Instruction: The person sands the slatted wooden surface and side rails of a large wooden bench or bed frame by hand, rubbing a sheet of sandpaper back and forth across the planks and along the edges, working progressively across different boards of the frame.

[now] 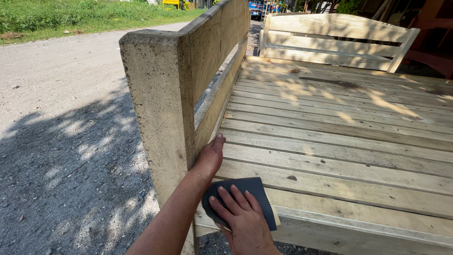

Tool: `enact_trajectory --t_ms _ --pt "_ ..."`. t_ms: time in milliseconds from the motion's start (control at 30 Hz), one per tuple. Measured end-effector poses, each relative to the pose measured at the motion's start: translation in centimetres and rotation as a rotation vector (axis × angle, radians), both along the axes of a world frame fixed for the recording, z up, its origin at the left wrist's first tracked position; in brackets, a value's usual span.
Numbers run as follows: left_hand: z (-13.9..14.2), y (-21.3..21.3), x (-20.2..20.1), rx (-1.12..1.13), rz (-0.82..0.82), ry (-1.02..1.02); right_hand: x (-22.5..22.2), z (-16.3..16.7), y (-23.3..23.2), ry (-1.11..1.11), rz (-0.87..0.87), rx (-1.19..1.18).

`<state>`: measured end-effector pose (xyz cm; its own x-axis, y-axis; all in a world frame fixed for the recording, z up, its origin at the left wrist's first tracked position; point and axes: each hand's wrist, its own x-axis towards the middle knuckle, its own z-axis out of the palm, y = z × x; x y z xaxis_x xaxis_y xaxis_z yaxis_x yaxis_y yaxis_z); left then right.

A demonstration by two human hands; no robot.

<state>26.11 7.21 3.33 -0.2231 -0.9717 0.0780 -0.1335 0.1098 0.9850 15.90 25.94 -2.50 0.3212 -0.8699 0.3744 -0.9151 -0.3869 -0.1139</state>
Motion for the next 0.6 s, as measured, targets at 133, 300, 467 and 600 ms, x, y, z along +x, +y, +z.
enact_trajectory --t_ms 133,300,467,600 --pt "0.6 0.4 0.1 0.117 0.053 -0.12 -13.2 -1.0 3.8 -0.098 -0.393 0.103" --pt "-2.0 2.2 -1.0 -0.195 0.155 -0.421 -32.3 -0.7 11.9 -0.117 -0.855 -0.065" --pt "-4.5 4.2 -6.0 -0.199 0.088 -0.258 -25.8 -3.6 8.2 -0.078 -0.795 -0.282" --pt "-4.4 6.5 -11.5 -0.175 -0.025 -0.23 -15.6 -4.2 4.4 -0.077 -0.465 -0.082"
